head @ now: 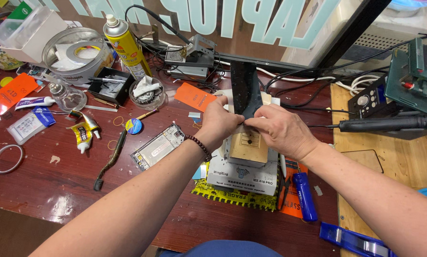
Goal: The person aligns a black glass panel over a phone housing set in a wooden alignment mold on the bench, presses it into place, trims the edge with a blue utility knife, and wipes the surface with a tissue while repeatedly repositioning and pressing the panel to seat it.
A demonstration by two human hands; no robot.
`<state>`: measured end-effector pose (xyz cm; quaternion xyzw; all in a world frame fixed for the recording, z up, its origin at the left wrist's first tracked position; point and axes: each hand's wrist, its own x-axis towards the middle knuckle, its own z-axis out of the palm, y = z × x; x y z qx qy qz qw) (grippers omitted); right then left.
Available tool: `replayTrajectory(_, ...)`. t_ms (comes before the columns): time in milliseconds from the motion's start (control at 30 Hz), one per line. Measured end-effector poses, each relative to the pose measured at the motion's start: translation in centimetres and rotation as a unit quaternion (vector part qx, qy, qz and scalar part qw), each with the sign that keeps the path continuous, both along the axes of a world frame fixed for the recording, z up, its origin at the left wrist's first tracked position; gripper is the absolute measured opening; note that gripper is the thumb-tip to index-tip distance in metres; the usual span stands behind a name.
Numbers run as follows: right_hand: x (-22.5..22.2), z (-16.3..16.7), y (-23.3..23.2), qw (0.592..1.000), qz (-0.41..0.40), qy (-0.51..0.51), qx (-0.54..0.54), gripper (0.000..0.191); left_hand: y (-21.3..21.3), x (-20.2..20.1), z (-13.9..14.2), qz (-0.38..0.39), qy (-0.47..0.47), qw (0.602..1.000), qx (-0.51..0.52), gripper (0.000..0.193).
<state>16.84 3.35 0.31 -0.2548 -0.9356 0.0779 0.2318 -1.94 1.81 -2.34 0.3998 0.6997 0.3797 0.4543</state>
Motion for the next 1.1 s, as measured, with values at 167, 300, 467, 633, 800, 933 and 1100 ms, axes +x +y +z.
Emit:
replayTrajectory(167,0.2,0.5,0.0,1.000,-0.009,-0.018,0.009,0.020,-0.1,-0.1,0.0,0.001,-0.021,1.000,-0.007,0.045)
replayTrajectory(300,0.8,2.0,0.2,0.994,-0.081,0.071,-0.033,0.010,0.6,-1.1,-0.8,-0.037,-0.093,0.995,-0.004,0.042)
replayTrajectory(467,1.0,3.2,-0.1,0.945,-0.214,0.113,-0.218,0.018,3.1,-4.7,-1.1,-0.193,-0.150,0.970,-0.003,0.043)
replayTrajectory(633,-0.4,2.5,-0.4,0.954,-0.159,0.131,-0.218,0.016,6.4,-6.5,-0.2,-0.324,-0.186,0.926,-0.048,0.036)
replayTrajectory(800,-2.1,1.0,0.5,0.973,-0.107,0.116,-0.168,0.016,7.0,-5.8,-0.7,-0.269,-0.153,0.950,-0.037,0.047)
replayTrajectory(933,-2.8,0.2,1.7,0.987,-0.075,0.071,-0.121,0.014,5.8,-5.0,-1.6,-0.201,-0.116,0.973,-0.002,0.053)
replayTrajectory(1100,-2.4,-0.1,2.5,0.994,-0.022,0.034,-0.103,0.015,4.0,-4.5,-1.9,-0.131,-0.195,0.971,-0.034,0.045)
